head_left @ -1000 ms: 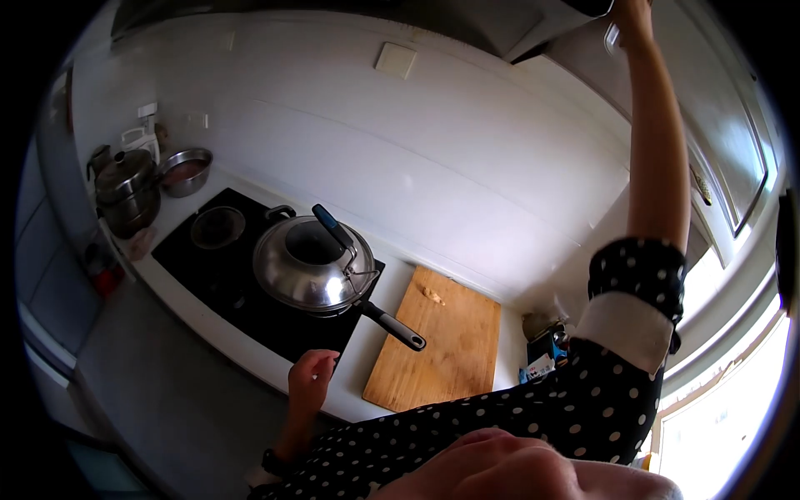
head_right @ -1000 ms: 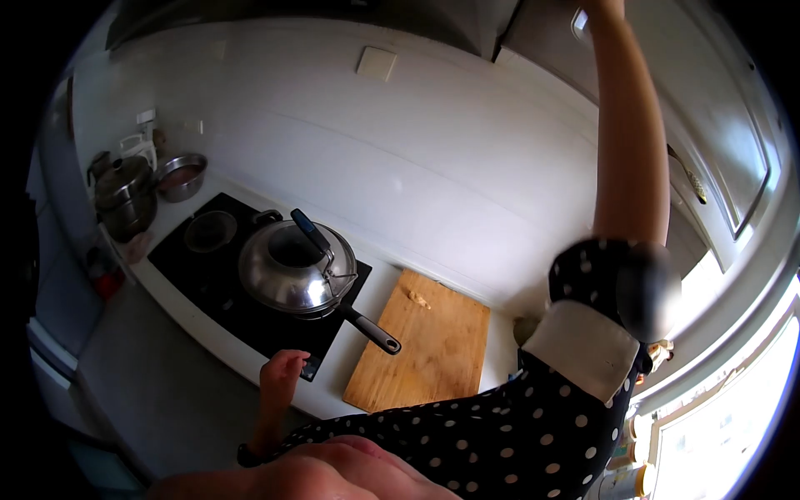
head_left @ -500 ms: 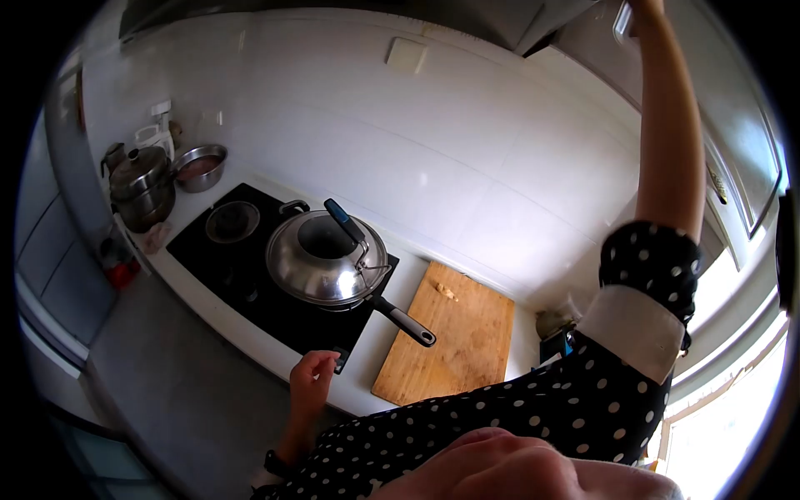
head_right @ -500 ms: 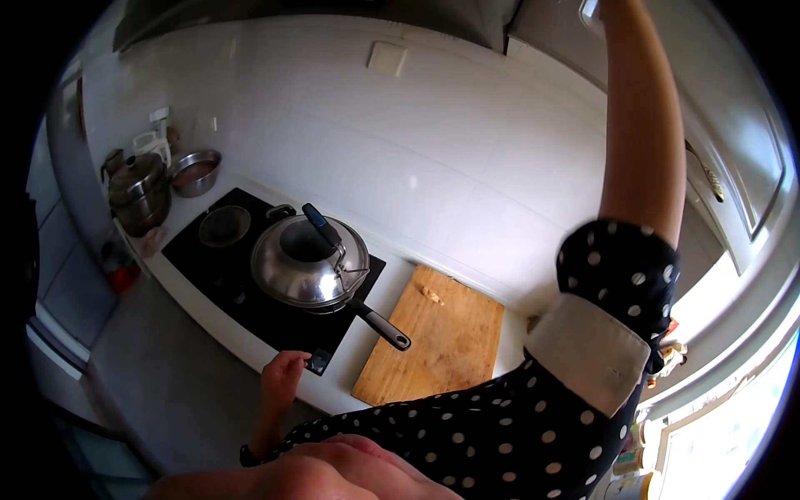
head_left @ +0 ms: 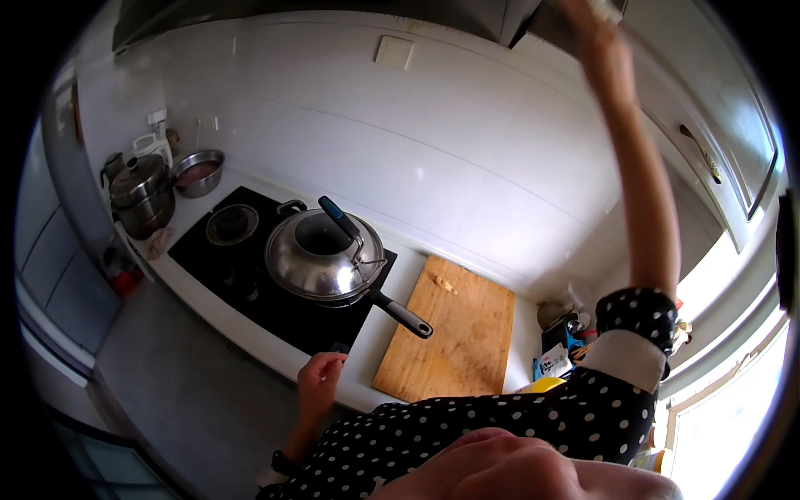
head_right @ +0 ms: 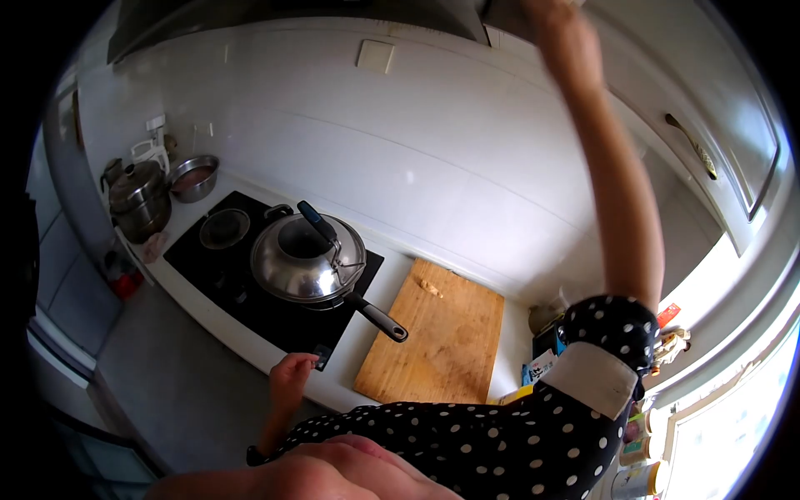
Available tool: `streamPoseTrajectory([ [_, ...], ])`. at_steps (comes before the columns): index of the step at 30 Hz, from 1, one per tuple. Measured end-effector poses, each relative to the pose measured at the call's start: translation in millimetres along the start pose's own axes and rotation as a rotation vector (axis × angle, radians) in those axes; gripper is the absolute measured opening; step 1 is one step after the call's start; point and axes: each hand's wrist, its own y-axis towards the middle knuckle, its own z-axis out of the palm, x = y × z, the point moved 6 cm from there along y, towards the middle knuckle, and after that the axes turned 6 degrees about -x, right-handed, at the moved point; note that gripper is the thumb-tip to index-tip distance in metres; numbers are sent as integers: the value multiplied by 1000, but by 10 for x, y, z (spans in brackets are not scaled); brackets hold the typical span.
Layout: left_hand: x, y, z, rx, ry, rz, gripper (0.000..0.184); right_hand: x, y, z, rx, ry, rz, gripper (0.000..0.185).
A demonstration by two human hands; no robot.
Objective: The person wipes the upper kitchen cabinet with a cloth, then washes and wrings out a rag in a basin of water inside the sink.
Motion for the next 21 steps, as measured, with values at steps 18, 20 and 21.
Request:
streamPoseTrajectory([
  [18, -12, 153, 185, 52, 43, -1, 11, -812, 1037, -93, -19, -177, 215, 26],
  [20, -33, 233, 255, 78, 32, 7, 11, -1064, 1247, -30, -110, -110, 202, 24],
  [21, -48, 262, 310, 98, 12, 10, 11, -1241, 1214, -71, -133, -154, 292, 27],
])
